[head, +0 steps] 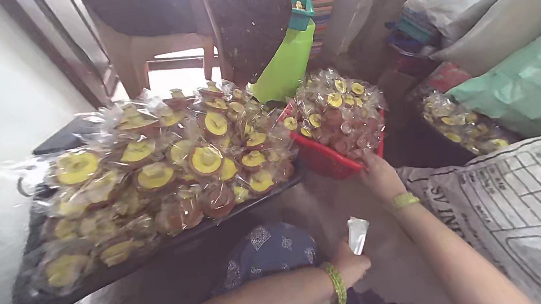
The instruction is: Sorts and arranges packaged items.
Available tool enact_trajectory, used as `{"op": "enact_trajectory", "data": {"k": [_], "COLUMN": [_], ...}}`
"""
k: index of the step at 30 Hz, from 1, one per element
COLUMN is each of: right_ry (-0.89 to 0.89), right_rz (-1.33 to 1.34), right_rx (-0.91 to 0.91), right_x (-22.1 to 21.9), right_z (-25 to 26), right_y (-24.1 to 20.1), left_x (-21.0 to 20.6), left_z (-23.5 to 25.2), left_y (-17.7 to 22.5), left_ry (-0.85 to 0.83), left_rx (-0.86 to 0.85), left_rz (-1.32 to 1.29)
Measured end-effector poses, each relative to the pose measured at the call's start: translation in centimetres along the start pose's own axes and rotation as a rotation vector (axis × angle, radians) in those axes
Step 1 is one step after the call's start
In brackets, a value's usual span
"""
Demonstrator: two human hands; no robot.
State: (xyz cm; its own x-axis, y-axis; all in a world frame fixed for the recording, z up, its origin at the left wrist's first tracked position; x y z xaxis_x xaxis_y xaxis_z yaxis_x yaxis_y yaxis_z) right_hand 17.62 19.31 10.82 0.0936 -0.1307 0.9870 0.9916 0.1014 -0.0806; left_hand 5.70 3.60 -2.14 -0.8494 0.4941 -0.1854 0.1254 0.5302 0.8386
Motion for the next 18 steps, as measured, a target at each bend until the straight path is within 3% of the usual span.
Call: {"op": "enact_trajectory", "data": {"k": [6, 9, 13, 18], "right_ry": [0.141, 0.068, 0.073, 0.508], "right_rz": [-0.075, -0.174, -0.169, 0.165], "right_rx": [0.069, 0.02, -0.061, -0.153], "right_x": [1.3, 0.3, -0.8, 0.1], "right_z": [15.5, 20.6, 23.2, 21.3], "right_y": [-6.4, -8.1, -7.2, -2.8], "left_x": [0.3, 0.9, 1.7, 1.6], "left_z": [1.9, 2.4, 2.6, 1.9], "left_y": [-0.4, -0.4, -0.3, 0.4], "left_ry": [-0.104, -0.142, -0.15, -0.182], "left_rx": [0.017, 0.058, 0.049, 0.104], "left_rz": [0.014, -0.044, -0.147, -0.1]}}
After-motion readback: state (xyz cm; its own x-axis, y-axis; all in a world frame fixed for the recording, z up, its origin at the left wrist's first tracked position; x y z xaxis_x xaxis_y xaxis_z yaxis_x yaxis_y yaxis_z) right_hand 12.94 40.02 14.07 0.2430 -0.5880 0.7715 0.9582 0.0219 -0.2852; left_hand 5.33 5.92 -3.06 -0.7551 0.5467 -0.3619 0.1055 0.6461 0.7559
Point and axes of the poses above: each hand's wrist, its own z-axis towards the middle knuckle, its own x-axis out of the back of the hand, y = z × x, the point moved 4 cm from there along z, towards the middle knuckle, and after that the axes turned 1 degree about y, right-handed, at the moved point
